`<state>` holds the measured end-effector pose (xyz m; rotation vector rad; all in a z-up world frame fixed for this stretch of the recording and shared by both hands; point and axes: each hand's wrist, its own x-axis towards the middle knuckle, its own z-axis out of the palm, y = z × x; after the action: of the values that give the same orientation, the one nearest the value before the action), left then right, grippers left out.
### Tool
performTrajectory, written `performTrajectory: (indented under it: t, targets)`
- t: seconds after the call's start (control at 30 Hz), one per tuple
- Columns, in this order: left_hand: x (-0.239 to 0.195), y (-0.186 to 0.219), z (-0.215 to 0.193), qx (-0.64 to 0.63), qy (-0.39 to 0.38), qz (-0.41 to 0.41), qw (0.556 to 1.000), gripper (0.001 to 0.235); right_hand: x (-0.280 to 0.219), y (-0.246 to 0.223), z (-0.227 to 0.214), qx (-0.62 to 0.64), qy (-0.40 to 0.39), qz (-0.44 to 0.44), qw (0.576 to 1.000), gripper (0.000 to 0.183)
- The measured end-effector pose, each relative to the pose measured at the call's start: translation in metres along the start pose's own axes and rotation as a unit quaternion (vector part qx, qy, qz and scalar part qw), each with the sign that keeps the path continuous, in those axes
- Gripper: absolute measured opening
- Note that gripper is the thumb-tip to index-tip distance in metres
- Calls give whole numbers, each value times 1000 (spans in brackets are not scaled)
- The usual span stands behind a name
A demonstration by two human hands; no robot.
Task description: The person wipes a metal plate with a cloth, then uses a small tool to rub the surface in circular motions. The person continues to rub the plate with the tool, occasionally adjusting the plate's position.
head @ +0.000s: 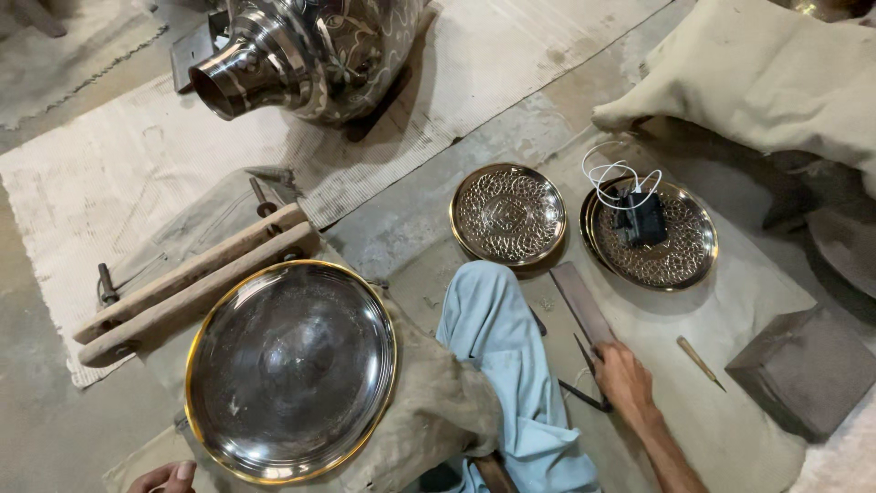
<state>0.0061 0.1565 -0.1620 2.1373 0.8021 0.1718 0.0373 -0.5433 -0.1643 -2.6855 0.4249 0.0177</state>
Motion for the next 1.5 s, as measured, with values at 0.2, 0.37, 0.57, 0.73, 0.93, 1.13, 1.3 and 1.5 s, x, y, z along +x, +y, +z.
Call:
performTrajectory:
  t: [0.2,0.37,0.57,0.73,0.93,1.13,1.3,1.5]
  targets:
    - [-15,60,-7,-140,-54,-27,988,39,58,-25,44,93,-17,-174,980,37]
    - [-42,146,-11,-36,-145,-6,989,38,71,-43,74,59,-19,-198,978,39]
    - [-53,187,-4,-27,-129,10,991,35,73,-42,84,66,-19,-203,977,41]
    - [-57,193,1,-51,-88,62,993,34,76,-39,78,83,-36,-178,980,42]
    - [-94,233,-14,2,111,281,953,23,74,-23,53,137,-146,-42,979,34]
    - [-123,272,-60,57,237,539,806,18,71,0,38,64,-118,38,990,44]
    - [-111,275,-40,39,185,500,845,24,79,16,18,52,-117,72,989,41]
    - [-55,247,1,-69,93,132,984,29,86,-15,-40,288,-55,7,956,37]
